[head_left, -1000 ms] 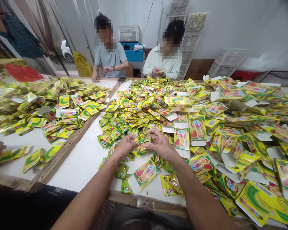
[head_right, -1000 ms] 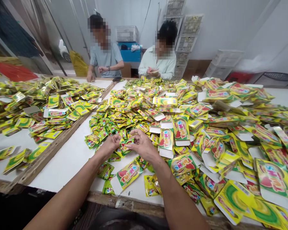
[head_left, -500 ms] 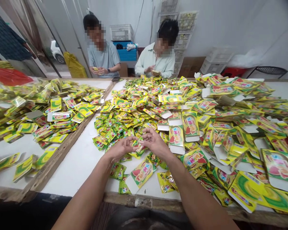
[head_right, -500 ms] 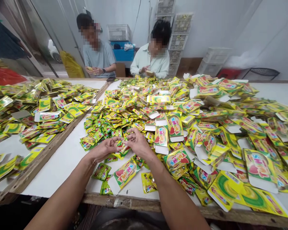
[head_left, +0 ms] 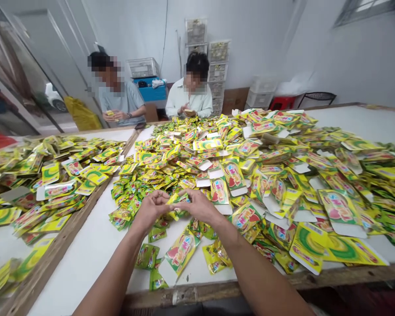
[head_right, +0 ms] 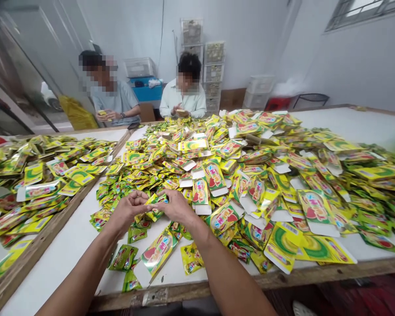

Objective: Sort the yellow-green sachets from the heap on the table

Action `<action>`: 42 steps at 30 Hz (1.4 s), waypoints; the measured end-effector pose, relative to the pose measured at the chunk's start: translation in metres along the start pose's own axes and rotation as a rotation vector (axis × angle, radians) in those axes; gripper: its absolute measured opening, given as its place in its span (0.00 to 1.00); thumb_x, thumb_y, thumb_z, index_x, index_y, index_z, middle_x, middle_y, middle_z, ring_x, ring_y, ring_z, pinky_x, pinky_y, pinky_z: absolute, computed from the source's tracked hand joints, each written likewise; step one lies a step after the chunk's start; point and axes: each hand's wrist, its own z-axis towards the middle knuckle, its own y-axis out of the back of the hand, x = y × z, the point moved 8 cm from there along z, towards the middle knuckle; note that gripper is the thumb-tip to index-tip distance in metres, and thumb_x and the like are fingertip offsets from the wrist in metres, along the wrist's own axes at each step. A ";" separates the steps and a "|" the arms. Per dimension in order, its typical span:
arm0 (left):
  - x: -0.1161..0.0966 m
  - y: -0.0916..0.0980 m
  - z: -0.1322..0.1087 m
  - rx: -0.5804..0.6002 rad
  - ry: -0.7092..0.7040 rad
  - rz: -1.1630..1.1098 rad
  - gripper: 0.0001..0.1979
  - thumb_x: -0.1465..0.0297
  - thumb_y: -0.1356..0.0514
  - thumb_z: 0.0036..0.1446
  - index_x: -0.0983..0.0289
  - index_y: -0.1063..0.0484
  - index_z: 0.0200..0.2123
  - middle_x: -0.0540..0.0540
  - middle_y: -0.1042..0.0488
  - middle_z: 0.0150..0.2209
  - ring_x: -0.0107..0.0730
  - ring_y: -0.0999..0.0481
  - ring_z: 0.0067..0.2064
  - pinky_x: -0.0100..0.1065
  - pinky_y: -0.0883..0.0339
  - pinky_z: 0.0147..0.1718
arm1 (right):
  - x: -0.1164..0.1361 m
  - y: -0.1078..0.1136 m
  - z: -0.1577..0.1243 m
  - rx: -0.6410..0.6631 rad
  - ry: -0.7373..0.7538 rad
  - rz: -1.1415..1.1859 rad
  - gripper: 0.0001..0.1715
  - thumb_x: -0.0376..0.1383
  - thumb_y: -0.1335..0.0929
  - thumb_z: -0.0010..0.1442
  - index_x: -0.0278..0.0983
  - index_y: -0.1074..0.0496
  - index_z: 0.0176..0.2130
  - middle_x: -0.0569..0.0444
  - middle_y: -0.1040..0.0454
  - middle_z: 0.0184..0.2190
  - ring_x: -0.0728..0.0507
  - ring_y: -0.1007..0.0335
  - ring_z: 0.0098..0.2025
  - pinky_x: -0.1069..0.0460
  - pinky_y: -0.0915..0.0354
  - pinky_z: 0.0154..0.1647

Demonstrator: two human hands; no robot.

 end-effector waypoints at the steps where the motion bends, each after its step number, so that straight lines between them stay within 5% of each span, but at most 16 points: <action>1: -0.007 -0.004 0.002 -0.004 -0.032 -0.027 0.21 0.72 0.29 0.33 0.65 0.35 0.31 0.47 0.28 0.23 0.25 0.28 0.25 0.26 0.37 0.29 | 0.003 0.008 0.000 -0.041 0.002 0.026 0.16 0.43 0.29 0.48 0.37 0.27 0.36 0.63 0.37 0.15 0.51 0.47 0.18 0.56 0.49 0.20; 5: -0.025 -0.029 0.012 -0.004 -0.152 0.006 0.17 0.68 0.35 0.44 0.62 0.36 0.37 0.51 0.26 0.30 0.28 0.27 0.29 0.29 0.35 0.31 | 0.010 0.069 -0.009 -0.456 0.069 0.112 0.14 0.45 0.31 0.51 0.38 0.29 0.34 0.58 0.31 0.20 0.49 0.41 0.21 0.54 0.44 0.23; 7: -0.033 -0.050 0.017 0.035 -0.260 0.258 0.11 0.69 0.40 0.50 0.62 0.35 0.39 0.54 0.26 0.35 0.32 0.26 0.33 0.33 0.33 0.33 | 0.007 0.101 -0.019 -0.710 0.082 0.133 0.14 0.45 0.32 0.51 0.38 0.30 0.34 0.56 0.31 0.22 0.47 0.39 0.24 0.53 0.42 0.25; 10: -0.046 -0.101 0.017 0.113 -0.626 0.855 0.15 0.78 0.46 0.52 0.61 0.32 0.43 0.60 0.31 0.47 0.41 0.31 0.48 0.43 0.36 0.46 | -0.003 0.132 -0.034 -0.980 0.061 0.172 0.17 0.47 0.32 0.51 0.38 0.32 0.36 0.54 0.30 0.25 0.45 0.37 0.26 0.51 0.39 0.29; 14: -0.034 -0.175 0.010 0.364 -1.022 1.470 0.15 0.80 0.47 0.52 0.63 0.28 0.42 0.63 0.42 0.58 0.48 0.42 0.58 0.48 0.42 0.52 | -0.008 0.143 -0.039 -1.064 0.091 0.242 0.19 0.48 0.35 0.54 0.38 0.34 0.40 0.49 0.28 0.34 0.44 0.34 0.34 0.50 0.37 0.38; 18: -0.029 -0.198 0.011 0.415 -1.125 1.713 0.11 0.76 0.47 0.55 0.68 0.28 0.40 0.67 0.40 0.56 0.52 0.41 0.56 0.49 0.42 0.50 | -0.004 0.143 -0.040 -1.047 0.125 0.264 0.18 0.48 0.35 0.55 0.38 0.35 0.40 0.50 0.30 0.35 0.44 0.35 0.37 0.50 0.38 0.40; 23: -0.029 -0.180 0.007 0.445 -1.108 1.711 0.12 0.77 0.46 0.54 0.64 0.30 0.42 0.63 0.35 0.54 0.48 0.42 0.59 0.50 0.47 0.53 | -0.004 0.137 -0.036 -0.964 0.117 0.319 0.18 0.48 0.36 0.56 0.39 0.37 0.40 0.53 0.32 0.30 0.46 0.38 0.31 0.52 0.38 0.33; 26: -0.037 -0.155 0.003 0.418 -1.000 1.521 0.14 0.80 0.45 0.51 0.62 0.31 0.41 0.60 0.30 0.50 0.44 0.38 0.56 0.47 0.47 0.52 | -0.003 0.132 -0.031 -0.904 0.146 0.319 0.17 0.47 0.34 0.55 0.38 0.37 0.40 0.56 0.35 0.28 0.47 0.41 0.28 0.53 0.40 0.31; 30: -0.057 -0.087 0.008 0.086 -0.665 1.106 0.07 0.71 0.41 0.50 0.60 0.32 0.35 0.54 0.25 0.35 0.39 0.27 0.39 0.35 0.38 0.37 | 0.001 0.126 -0.026 -0.819 0.167 0.283 0.15 0.43 0.33 0.53 0.39 0.36 0.39 0.58 0.39 0.26 0.48 0.45 0.27 0.54 0.43 0.29; 33: -0.052 -0.038 0.009 -0.075 -0.381 0.938 0.12 0.66 0.36 0.45 0.60 0.31 0.35 0.51 0.26 0.31 0.38 0.27 0.32 0.32 0.39 0.31 | 0.008 0.114 -0.022 -0.719 0.205 0.241 0.15 0.42 0.32 0.53 0.40 0.35 0.40 0.60 0.42 0.24 0.48 0.46 0.26 0.54 0.45 0.28; 38: -0.024 -0.006 0.005 -0.029 -0.136 0.881 0.15 0.70 0.33 0.37 0.61 0.30 0.32 0.50 0.25 0.27 0.38 0.28 0.30 0.31 0.40 0.28 | 0.011 0.067 -0.004 -0.354 0.236 0.062 0.09 0.38 0.33 0.53 0.41 0.34 0.37 0.61 0.44 0.22 0.49 0.47 0.24 0.54 0.48 0.27; 42: 0.002 -0.004 0.000 0.066 -0.051 0.471 0.20 0.66 0.31 0.36 0.62 0.33 0.34 0.50 0.25 0.28 0.36 0.26 0.30 0.30 0.37 0.28 | -0.003 0.036 0.006 -0.126 0.199 -0.085 0.09 0.35 0.34 0.53 0.41 0.33 0.38 0.62 0.40 0.21 0.49 0.47 0.22 0.54 0.49 0.27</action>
